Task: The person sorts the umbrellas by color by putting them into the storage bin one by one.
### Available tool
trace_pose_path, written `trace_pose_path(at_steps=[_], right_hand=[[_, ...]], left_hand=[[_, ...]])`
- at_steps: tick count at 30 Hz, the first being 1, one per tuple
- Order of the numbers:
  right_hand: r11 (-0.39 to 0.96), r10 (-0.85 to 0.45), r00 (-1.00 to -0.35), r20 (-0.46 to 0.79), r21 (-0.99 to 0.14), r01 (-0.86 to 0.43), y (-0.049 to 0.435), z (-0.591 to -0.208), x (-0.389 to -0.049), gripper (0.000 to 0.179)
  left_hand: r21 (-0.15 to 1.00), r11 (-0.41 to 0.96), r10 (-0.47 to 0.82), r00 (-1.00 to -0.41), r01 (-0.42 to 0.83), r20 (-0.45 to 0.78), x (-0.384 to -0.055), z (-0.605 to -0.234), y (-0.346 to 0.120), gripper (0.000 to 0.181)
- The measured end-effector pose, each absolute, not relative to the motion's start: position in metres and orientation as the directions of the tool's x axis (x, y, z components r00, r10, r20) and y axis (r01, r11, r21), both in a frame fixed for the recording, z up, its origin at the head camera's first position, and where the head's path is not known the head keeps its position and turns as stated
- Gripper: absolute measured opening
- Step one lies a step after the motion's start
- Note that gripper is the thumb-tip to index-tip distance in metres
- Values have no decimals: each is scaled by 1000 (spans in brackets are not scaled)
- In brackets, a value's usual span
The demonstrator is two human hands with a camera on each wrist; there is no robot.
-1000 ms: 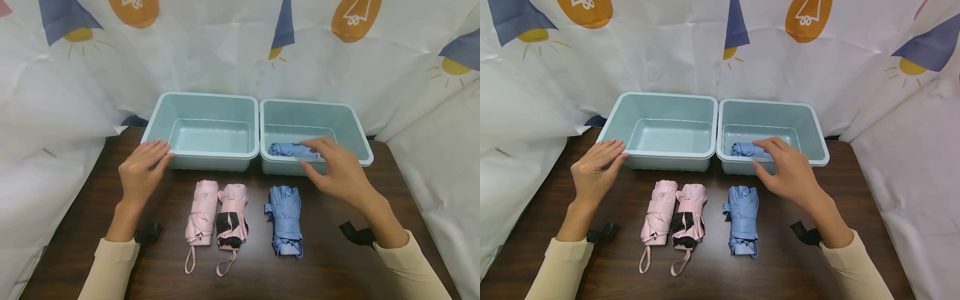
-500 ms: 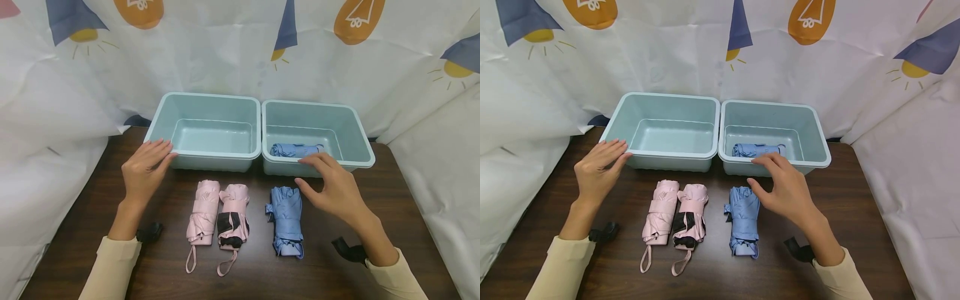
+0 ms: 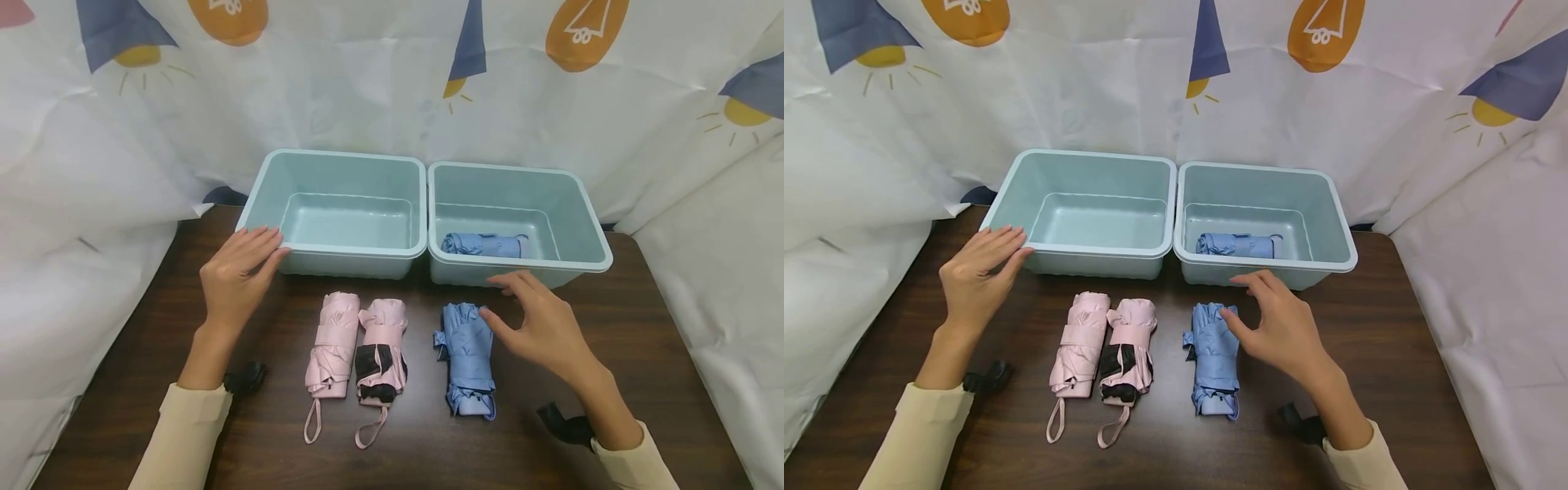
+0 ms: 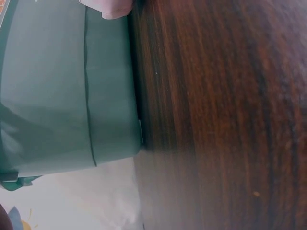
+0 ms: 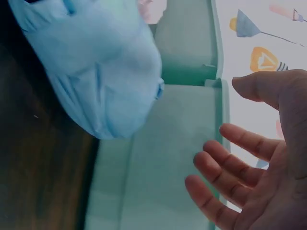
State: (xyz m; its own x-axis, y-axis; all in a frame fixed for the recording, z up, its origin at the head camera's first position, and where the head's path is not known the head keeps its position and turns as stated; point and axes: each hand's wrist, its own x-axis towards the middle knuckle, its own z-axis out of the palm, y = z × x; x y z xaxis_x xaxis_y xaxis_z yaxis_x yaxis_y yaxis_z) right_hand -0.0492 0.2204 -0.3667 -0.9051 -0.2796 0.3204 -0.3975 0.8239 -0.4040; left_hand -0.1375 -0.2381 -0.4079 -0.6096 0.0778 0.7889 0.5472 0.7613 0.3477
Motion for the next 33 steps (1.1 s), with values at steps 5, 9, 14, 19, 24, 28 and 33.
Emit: trace_pose_path(at_steps=[5, 9, 14, 19, 24, 28, 33], right_hand=[[838, -253, -937, 242, -428, -337, 217, -378, -45, 48], [868, -208, -965, 161, -424, -258, 214, -384, -41, 52], [904, -151, -987, 63, -396, -163, 212, -390, -37, 62], [911, -142, -989, 35, -386, -145, 207, -396, -34, 70], [920, -126, -992, 30, -370, -128, 203, -401, -31, 74], [931, -111, -993, 32, -347, -115, 195, -408, -28, 82], [937, -67, -997, 45, -340, -79, 184, -415, -23, 92]], left_hand=[[342, 765, 80, -608, 546, 790, -138, -408, -238, 37], [343, 766, 82, -611, 544, 787, -138, -408, -238, 38], [340, 769, 83, -612, 542, 787, -138, -409, -238, 37], [343, 768, 83, -615, 541, 784, -138, -409, -238, 36], [344, 767, 86, -618, 541, 782, -138, -408, -237, 36], [346, 767, 85, -619, 541, 780, -137, -408, -238, 37], [345, 766, 83, -616, 543, 783, -137, -408, -238, 36]])
